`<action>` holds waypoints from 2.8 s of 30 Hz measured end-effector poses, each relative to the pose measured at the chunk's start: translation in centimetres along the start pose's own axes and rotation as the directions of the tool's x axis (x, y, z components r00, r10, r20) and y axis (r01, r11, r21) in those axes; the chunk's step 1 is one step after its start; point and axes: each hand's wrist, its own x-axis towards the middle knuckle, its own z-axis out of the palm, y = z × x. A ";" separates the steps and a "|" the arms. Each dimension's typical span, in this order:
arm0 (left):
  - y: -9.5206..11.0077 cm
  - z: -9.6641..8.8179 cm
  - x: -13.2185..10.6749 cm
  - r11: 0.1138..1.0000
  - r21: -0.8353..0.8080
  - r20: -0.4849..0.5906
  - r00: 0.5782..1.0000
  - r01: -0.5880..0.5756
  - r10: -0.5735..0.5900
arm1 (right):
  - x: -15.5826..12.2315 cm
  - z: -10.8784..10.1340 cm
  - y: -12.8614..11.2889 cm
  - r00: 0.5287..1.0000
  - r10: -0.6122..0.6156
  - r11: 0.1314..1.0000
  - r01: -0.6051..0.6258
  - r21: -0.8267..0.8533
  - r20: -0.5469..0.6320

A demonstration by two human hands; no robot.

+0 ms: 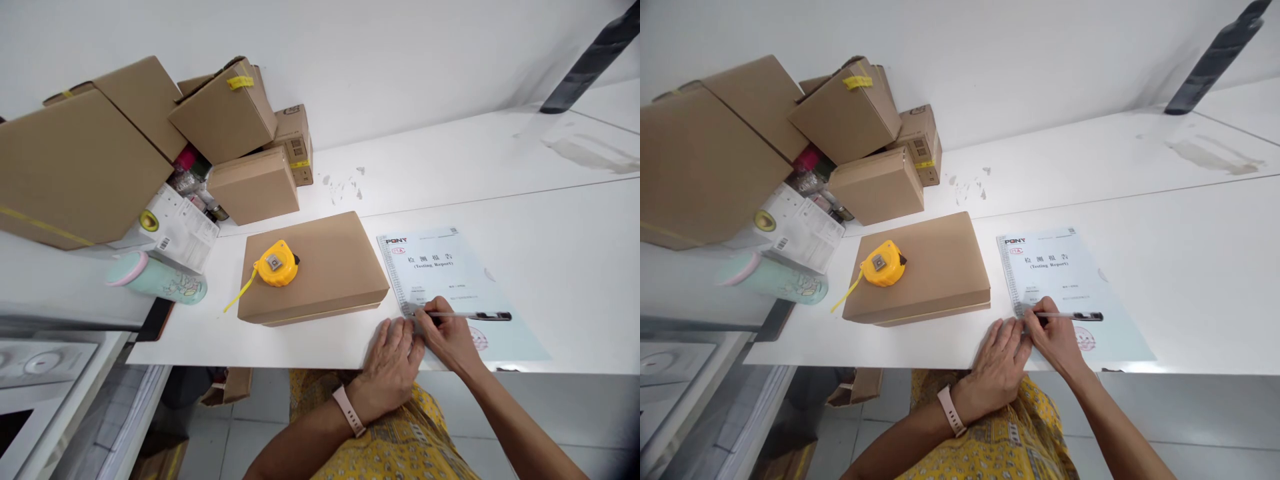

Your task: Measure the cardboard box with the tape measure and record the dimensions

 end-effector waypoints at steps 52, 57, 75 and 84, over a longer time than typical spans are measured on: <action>-0.1 -0.1 0.1 1.000 -0.008 -0.015 1.000 0.003 -0.003 | -0.1 0.0 0.0 0.999 0.035 0.999 -0.035 0.027 -0.013; -0.1 -0.1 0.1 1.000 0.000 -0.013 1.000 0.004 -0.004 | -0.1 0.0 0.1 0.999 0.037 0.999 -0.037 0.029 -0.013; 0.1 0.3 -0.1 1.000 -0.010 -0.043 0.999 0.008 -0.008 | -0.2 0.0 0.2 0.998 0.055 0.998 -0.055 -0.001 -0.005; 0.0 0.2 0.0 1.000 -0.012 -0.027 1.000 0.004 -0.004 | -0.2 0.0 0.4 0.998 0.065 0.998 -0.065 0.006 0.001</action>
